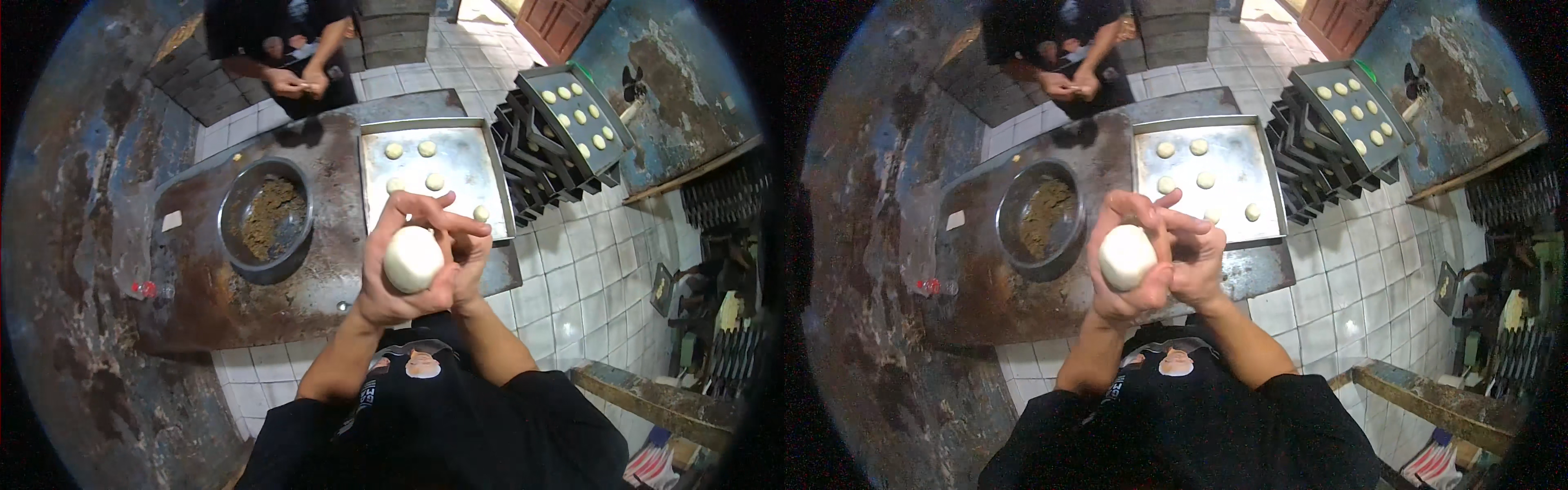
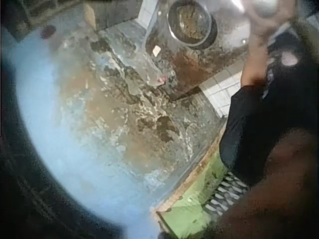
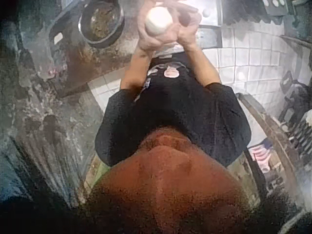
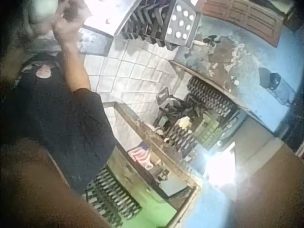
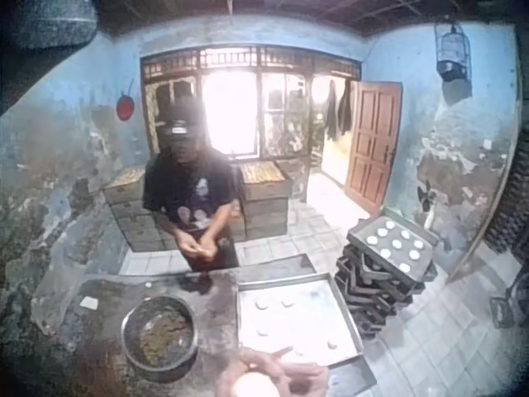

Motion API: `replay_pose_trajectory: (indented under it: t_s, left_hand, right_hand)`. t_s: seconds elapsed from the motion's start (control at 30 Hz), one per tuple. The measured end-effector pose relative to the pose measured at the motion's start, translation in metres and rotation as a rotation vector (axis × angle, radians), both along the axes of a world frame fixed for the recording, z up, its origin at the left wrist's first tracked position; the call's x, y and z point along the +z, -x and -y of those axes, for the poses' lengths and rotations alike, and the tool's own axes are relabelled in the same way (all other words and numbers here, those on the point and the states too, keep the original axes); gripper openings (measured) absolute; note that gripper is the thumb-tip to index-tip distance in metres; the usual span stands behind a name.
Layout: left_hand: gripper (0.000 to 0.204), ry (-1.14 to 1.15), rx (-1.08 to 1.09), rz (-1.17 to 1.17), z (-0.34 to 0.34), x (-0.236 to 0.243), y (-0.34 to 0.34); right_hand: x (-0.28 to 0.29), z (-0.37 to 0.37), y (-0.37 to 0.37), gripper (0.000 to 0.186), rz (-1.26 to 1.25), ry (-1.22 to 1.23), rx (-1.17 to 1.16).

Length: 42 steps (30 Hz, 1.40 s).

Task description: The person prepares filled dough balls by taking a portion of dough, flattening it, adding a scoop of filling from a bowl, sealing the dough around the filling, and placing the finished balls onto a metal tray.

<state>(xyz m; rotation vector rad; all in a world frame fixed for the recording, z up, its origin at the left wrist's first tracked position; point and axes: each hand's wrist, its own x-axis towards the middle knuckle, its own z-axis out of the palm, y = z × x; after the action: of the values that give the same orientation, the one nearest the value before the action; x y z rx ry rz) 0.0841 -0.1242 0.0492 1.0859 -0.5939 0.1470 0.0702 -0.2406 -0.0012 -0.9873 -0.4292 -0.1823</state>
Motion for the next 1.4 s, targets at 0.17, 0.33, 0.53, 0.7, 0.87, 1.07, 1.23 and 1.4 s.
replay_pose_trajectory:
  t_s: [0.17,0.33,0.53,0.7,0.87,1.07,1.23,1.4]
  left_hand:
    - [0.059,-0.069,-0.051,-0.100,0.033,-0.024,-0.057]
    - [0.055,-0.181,-0.096,-0.170,0.111,-0.082,-0.113]
    - [0.051,-0.577,0.117,-0.337,0.141,-0.192,-0.194]
    - [0.065,-0.515,-0.125,-0.564,0.188,-0.273,-0.230]
    - [0.068,-0.654,-0.057,-0.517,0.212,-0.315,-0.264]
    - [0.107,-0.734,0.021,-0.591,0.174,-0.356,-0.280]
    - [0.096,-0.768,0.217,-0.606,0.112,-0.368,-0.215]
    - [0.083,-0.661,0.300,-1.007,0.059,-0.349,-0.126]
  right_hand:
    - [-0.015,0.088,-0.055,0.060,-0.134,0.305,0.353]
    - [-0.073,0.127,-0.091,0.030,-0.254,0.270,-0.165]
    - [-0.066,0.234,-0.183,0.033,-0.441,0.873,0.263]
    - [-0.138,0.252,-0.230,0.043,-0.451,0.849,0.030]
    - [-0.193,0.274,-0.263,0.038,-0.721,0.728,0.093]
    - [-0.310,0.276,-0.297,0.045,-0.529,1.161,-0.006]
    - [-0.354,0.251,-0.296,0.073,0.205,1.876,-0.063]
    - [-0.383,0.252,-0.298,0.081,0.178,1.860,0.003]
